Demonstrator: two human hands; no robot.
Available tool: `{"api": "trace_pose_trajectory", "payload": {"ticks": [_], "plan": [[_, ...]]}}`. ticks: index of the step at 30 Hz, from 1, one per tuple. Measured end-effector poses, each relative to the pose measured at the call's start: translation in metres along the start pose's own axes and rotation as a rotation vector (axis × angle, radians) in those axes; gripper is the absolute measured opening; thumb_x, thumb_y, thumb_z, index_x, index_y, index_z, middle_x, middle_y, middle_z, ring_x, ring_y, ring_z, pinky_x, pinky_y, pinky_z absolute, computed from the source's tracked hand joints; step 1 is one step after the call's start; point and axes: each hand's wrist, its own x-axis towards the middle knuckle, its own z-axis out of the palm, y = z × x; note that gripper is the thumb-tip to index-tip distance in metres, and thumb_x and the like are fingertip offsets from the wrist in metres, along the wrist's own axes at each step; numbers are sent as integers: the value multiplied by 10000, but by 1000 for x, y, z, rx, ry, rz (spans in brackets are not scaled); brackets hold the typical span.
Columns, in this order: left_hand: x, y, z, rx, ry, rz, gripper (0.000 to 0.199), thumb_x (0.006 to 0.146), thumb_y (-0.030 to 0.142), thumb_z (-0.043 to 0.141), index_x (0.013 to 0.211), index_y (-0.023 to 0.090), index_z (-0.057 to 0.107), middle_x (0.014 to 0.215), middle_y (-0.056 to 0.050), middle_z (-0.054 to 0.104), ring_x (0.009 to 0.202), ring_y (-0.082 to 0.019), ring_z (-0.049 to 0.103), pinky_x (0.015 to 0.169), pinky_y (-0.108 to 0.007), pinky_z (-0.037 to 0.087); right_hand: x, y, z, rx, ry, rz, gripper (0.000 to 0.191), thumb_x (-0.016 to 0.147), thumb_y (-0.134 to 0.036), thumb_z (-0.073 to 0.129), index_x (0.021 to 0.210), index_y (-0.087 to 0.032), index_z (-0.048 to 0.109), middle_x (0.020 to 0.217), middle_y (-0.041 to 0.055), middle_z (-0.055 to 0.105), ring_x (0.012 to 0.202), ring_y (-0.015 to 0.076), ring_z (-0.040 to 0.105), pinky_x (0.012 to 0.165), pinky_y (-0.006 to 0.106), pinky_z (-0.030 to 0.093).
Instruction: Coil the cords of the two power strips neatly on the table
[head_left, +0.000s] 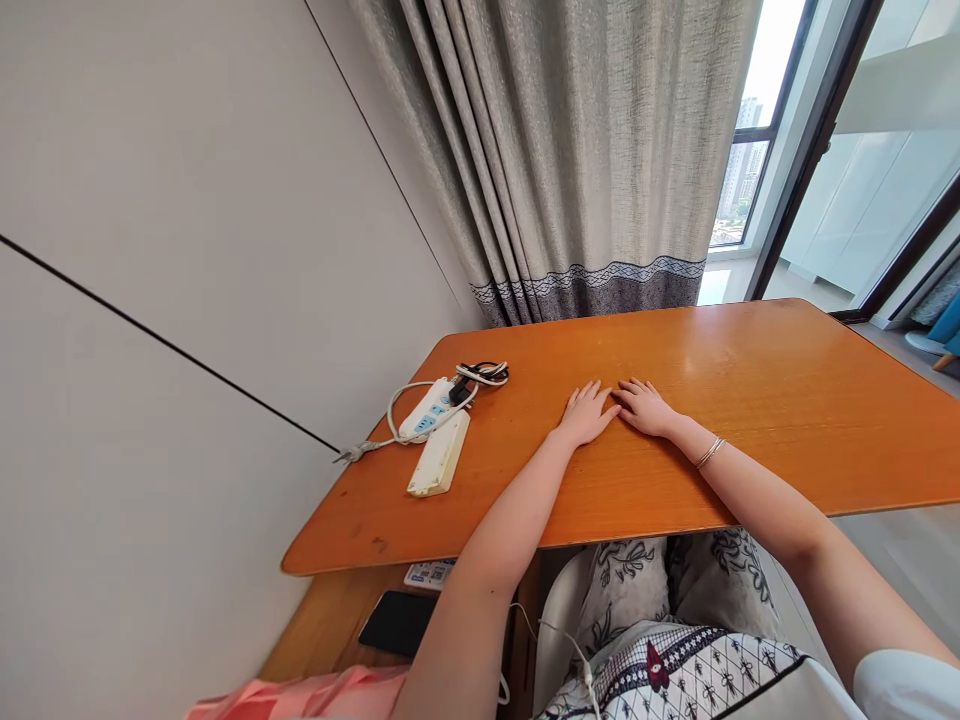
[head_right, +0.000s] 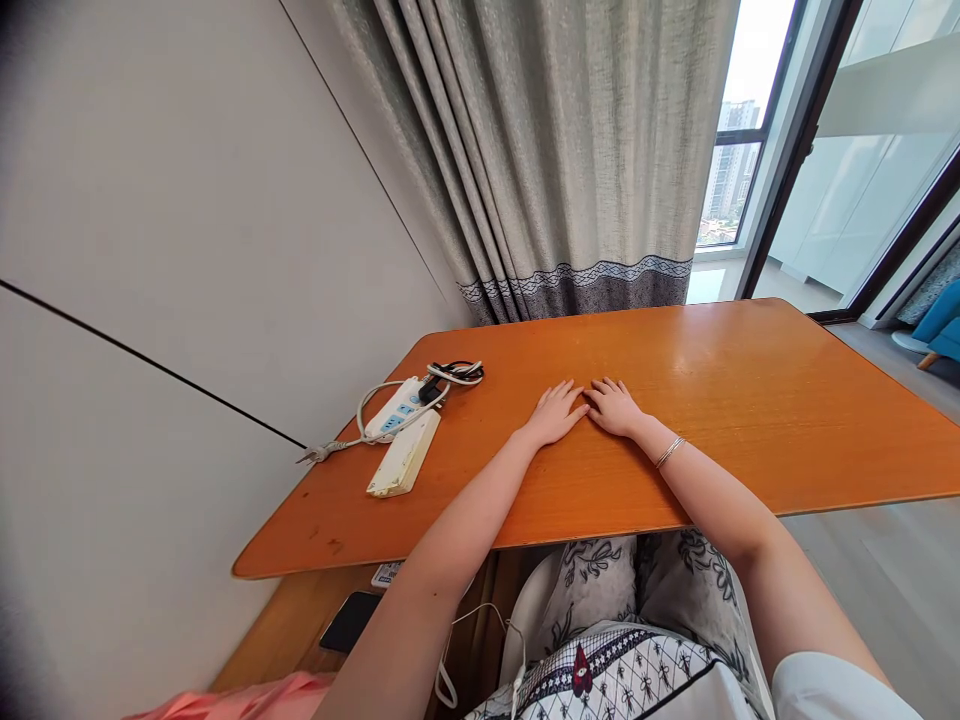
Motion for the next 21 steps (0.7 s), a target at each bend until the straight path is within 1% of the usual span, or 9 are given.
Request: {"api": "trace_pose_trajectory", "payload": {"ticks": [4,10,12,14,15,17,19,21], "plan": [[0,-2,0,-3,-6,3,656,1017,555,354,1542,171,434,1674,-163,316,1578,-281,241,1289,-485,154,-1,-1,-1,2,2,-5,534,1033,-370,424,1529,-183,486,1635,162,393,1561,334,269,1247,583,228],[-1,-2,1,-23,-10,4,647,1019,541,362,1544,169,429,1678,-162,303,1581,-278,231,1288,-497,150,-1,-2,-2,-5,-14,6,546,1038,-381,421,1536,-164,475,1644,163,377,1566,336,255,1255,570,215],[0,-1,2,-44,-2,-3,626,1019,529,377,1528,172,450,1672,-159,320,1578,-276,241,1288,-494,149,-1,-2,-2,-7,-12,7,544,1041,-386,419,1534,-163,478,1641,165,381,1564,339,258,1252,574,220],[3,-3,3,-93,29,-24,595,1012,513,411,1497,176,487,1665,-155,342,1566,-278,273,1283,-478,182,-2,-2,-3,-6,-9,8,543,1040,-395,428,1530,-167,483,1638,169,384,1563,338,261,1248,578,227],[5,-5,3,-128,66,-42,578,1005,500,438,1480,178,502,1661,-155,346,1555,-279,298,1277,-464,212,-1,-2,-3,-7,-10,8,545,1037,-399,438,1528,-168,485,1638,171,384,1563,338,262,1248,577,229],[11,-15,0,-205,200,-110,548,982,452,511,1450,168,514,1654,-171,338,1533,-278,336,1257,-426,270,-1,-1,-3,-9,-18,4,552,1032,-404,456,1528,-166,484,1641,172,378,1563,342,260,1250,575,225],[15,-31,-6,-275,400,-232,524,949,369,575,1420,147,509,1621,-199,335,1519,-274,347,1244,-390,293,-1,0,-4,-10,-27,0,557,1030,-405,460,1530,-161,482,1644,172,372,1565,347,252,1251,578,219],[17,-53,-14,-349,612,-424,494,926,297,591,1391,156,497,1551,-201,359,1484,-277,377,1232,-394,306,-1,0,-3,-6,-27,-2,557,1032,-408,453,1532,-166,480,1645,171,371,1568,347,245,1250,582,219]]}}
